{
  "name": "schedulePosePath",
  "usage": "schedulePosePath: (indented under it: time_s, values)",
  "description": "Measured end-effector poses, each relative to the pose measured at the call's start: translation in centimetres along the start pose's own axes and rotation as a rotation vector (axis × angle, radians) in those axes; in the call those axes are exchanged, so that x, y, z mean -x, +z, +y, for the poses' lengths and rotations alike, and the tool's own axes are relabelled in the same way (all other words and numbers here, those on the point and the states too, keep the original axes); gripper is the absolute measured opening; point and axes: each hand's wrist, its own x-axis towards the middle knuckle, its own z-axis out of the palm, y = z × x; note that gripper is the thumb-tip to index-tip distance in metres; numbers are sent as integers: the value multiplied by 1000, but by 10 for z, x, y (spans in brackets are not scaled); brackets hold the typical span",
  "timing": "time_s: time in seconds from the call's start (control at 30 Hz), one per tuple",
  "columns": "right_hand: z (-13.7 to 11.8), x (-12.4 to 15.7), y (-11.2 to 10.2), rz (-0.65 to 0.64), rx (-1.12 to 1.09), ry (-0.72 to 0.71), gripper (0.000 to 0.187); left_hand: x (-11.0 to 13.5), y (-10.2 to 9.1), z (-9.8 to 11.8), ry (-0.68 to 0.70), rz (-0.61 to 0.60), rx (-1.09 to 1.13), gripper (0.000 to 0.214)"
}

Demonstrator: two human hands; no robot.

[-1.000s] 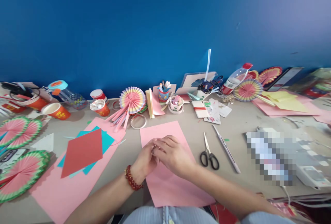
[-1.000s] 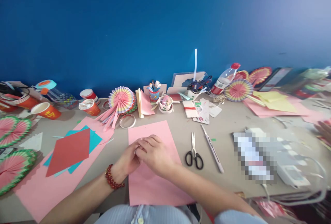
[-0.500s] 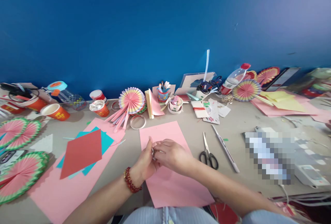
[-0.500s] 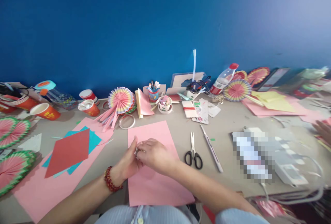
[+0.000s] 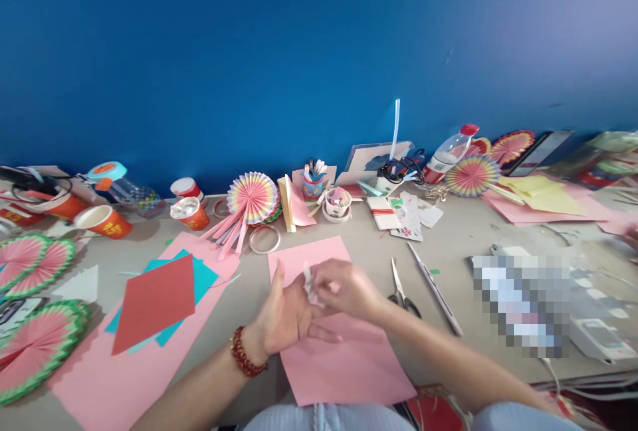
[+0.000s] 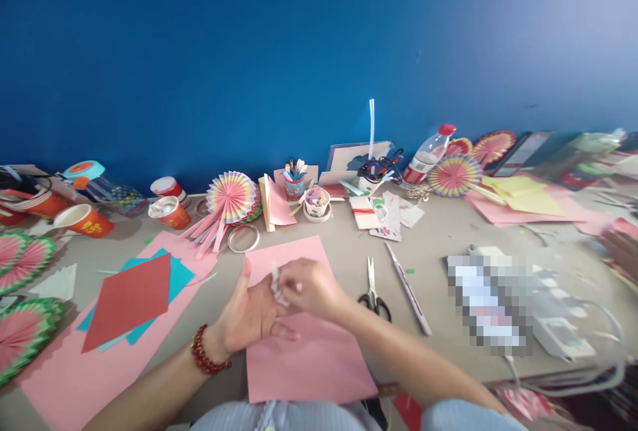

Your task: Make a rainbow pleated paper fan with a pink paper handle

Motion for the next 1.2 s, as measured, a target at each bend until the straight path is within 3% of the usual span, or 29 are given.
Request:
schedulePosePath:
  time_s: [0.03, 0.13, 0.23, 0.37, 0.5, 0.63, 0.93, 1.2]
  values:
    - [11, -8, -12, 116, 65, 117, 15, 0, 2, 3, 11, -7, -14, 67]
    - [57, -39, -53, 337, 204, 275, 12, 0, 7, 9, 85, 1, -57, 66]
    - [97, -68, -78, 446, 344, 376, 13, -3, 7, 11, 159, -2, -95, 65]
    - [119, -84, -71, 377, 504, 401, 10, -3, 1, 12, 184, -37, -157, 64]
    - [123, -88, -61, 261, 643, 395, 14, -1, -8, 12, 183, 4, -216, 62]
    - [125, -93, -68, 127, 716, 382, 15, 1, -14, 12, 193, 45, -248, 57]
    - [127, -88, -78, -55, 724, 364, 36, 6, -19, 17, 226, 28, -286, 53]
    - [132, -95, -83, -176, 690, 459, 21, 8, -23, 18, 224, 41, -300, 46]
